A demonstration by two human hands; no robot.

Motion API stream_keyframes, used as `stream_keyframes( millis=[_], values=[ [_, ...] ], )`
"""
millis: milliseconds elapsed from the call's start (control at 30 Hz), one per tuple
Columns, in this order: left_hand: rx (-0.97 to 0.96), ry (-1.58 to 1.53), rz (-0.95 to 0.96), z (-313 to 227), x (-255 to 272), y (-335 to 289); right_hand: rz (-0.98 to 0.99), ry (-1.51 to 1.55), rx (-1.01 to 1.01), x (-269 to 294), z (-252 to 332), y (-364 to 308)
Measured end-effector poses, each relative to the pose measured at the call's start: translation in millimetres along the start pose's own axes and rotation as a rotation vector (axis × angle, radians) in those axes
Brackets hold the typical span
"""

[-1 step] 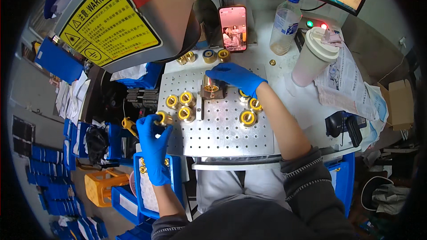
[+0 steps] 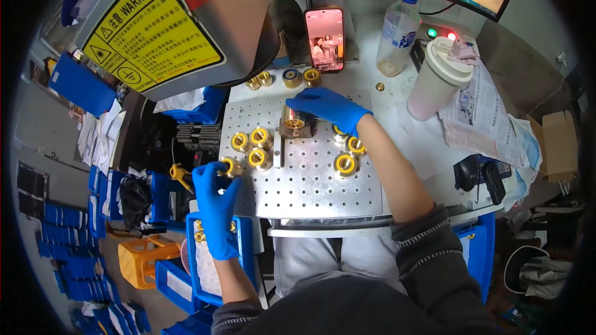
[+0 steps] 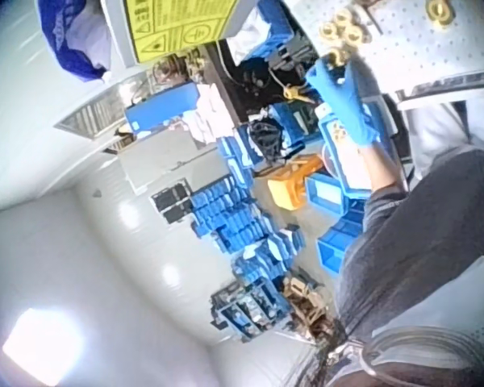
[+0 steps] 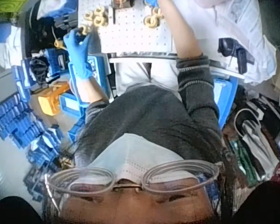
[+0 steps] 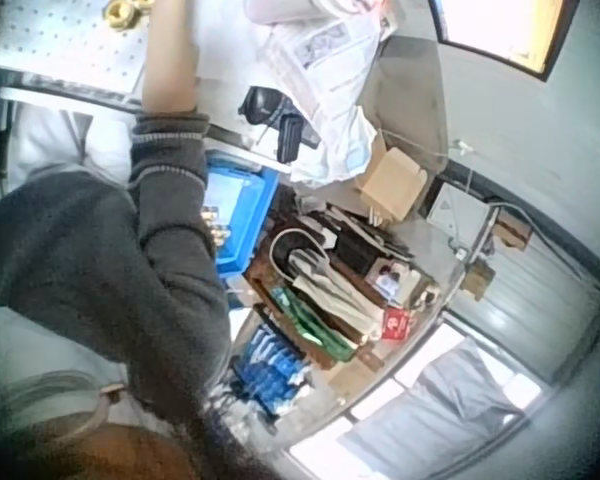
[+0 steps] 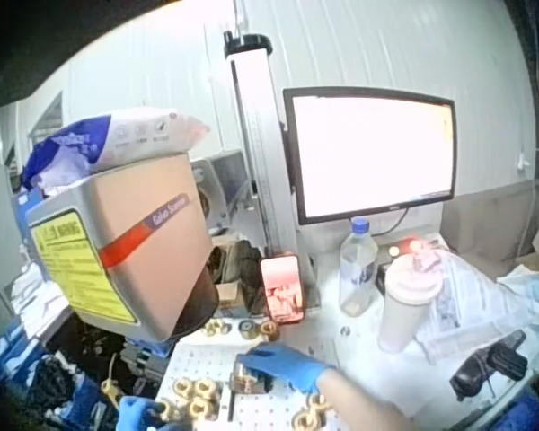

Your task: The person marks small cylindrical metal components using a laser marking machine.

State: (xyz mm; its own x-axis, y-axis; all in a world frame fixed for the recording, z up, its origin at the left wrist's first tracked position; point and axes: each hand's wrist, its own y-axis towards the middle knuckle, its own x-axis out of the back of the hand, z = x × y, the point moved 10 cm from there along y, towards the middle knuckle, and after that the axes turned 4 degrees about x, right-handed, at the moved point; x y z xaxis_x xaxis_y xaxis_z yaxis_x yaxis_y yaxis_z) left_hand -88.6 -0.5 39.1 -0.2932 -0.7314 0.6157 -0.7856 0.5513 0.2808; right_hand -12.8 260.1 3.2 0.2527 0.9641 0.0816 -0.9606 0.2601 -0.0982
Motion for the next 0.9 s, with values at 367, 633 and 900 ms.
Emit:
stream_keyframes(
  millis=[367, 633, 900],
  values=[
    [0.029, -0.007, -0.023, 0.7, -22.1, -8.6, 0.058, -0.227, 0.056, -4.7, -0.3, 3.2],
    [-0.092, 0.236, 0.029, -50.8, -10.4, 8.7, 0.036, -0.174, 0.126, -3.7, -2.7, 6.1],
    [-0.183, 0.495, 0.258, -69.8, -52.2, 23.0, -0.062, -0.229, 0.134, 6.5, -8.1, 15.4]
  ],
)
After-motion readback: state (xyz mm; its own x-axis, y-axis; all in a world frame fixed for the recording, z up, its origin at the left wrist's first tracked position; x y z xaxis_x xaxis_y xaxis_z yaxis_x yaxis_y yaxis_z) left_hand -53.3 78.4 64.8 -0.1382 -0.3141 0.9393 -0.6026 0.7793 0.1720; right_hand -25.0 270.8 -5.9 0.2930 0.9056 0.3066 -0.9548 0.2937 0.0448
